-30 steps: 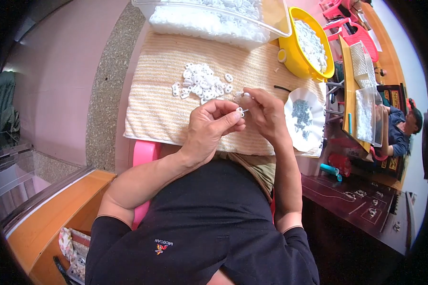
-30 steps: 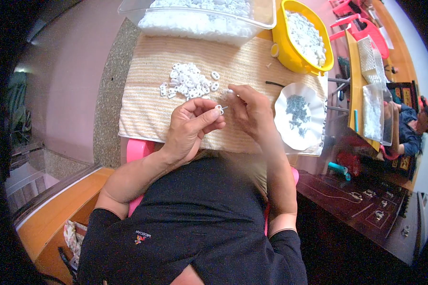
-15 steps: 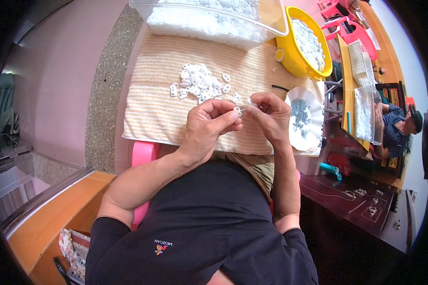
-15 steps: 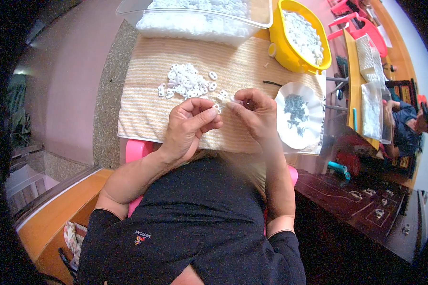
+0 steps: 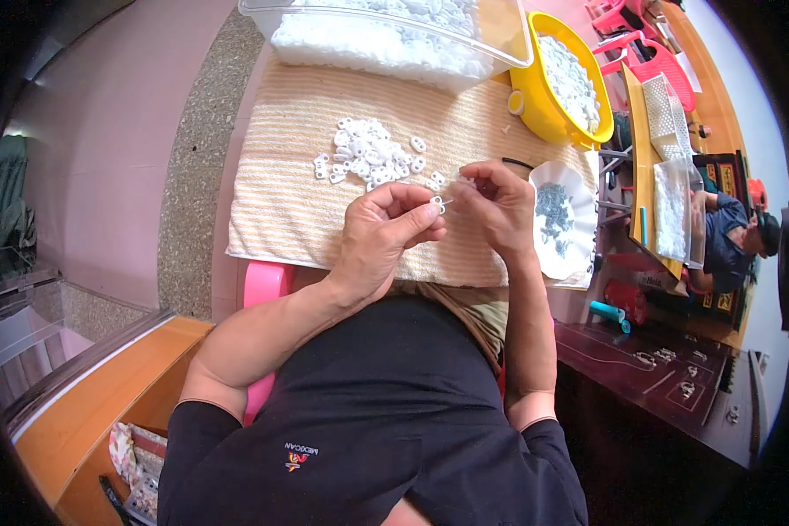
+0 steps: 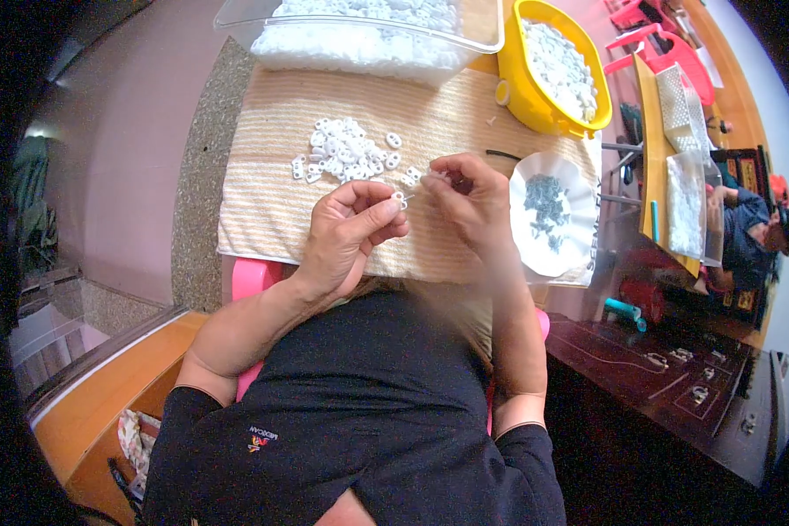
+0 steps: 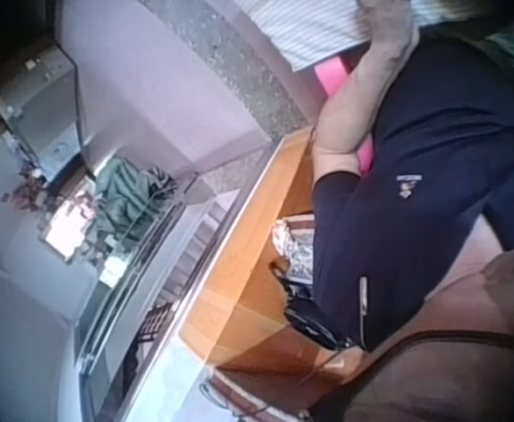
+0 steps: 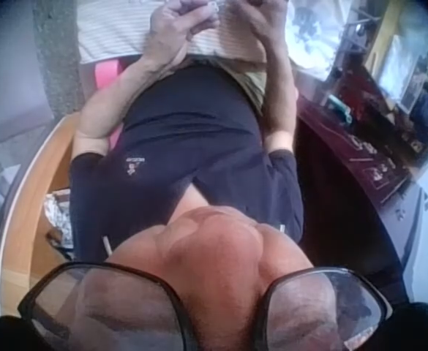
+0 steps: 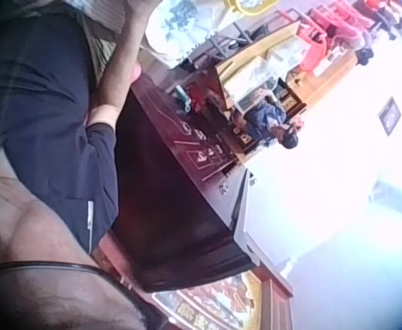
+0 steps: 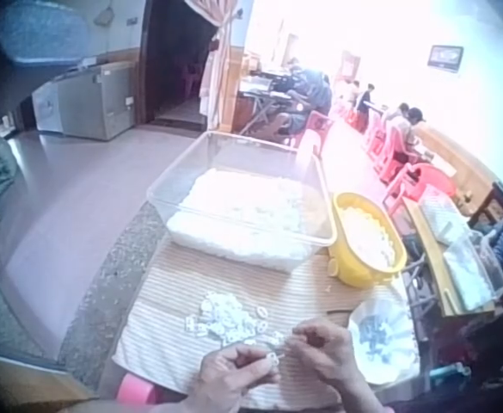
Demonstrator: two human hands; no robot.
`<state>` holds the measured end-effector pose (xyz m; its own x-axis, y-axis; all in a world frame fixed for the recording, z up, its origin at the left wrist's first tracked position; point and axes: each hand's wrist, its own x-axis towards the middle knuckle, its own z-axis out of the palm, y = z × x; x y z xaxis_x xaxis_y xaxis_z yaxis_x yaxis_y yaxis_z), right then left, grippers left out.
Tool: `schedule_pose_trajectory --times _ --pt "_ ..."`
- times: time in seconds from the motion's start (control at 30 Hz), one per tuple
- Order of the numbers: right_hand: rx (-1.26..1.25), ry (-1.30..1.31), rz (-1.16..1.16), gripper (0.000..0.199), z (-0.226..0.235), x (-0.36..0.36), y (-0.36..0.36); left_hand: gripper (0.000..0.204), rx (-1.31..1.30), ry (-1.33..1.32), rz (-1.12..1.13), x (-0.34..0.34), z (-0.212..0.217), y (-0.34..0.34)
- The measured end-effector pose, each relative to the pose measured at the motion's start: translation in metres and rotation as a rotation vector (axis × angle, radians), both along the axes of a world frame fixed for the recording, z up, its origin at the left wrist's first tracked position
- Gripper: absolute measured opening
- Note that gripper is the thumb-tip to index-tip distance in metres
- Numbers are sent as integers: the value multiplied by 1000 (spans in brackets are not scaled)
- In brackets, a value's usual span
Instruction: Assembling small white plastic components by hand on a workbench.
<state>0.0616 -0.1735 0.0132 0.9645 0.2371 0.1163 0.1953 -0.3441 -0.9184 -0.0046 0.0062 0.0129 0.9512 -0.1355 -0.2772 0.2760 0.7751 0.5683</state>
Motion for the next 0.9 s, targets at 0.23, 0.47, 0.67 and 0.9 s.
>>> schedule_pose_trajectory --times 0.23,0.47,0.67,0.9 --pt "224 283 12 22 8 -11 -3 13 8 -4 -9 0 1 1" --pt "269 313 34 25 7 -15 -5 14 15 -3 -9 0 0 -1" --pt "361 333 35 29 5 -15 -4 14 22 4 -17 1 -1 -1" --pt "396 356 53 26 5 -16 -8 14 20 18 -25 1 -2 0"
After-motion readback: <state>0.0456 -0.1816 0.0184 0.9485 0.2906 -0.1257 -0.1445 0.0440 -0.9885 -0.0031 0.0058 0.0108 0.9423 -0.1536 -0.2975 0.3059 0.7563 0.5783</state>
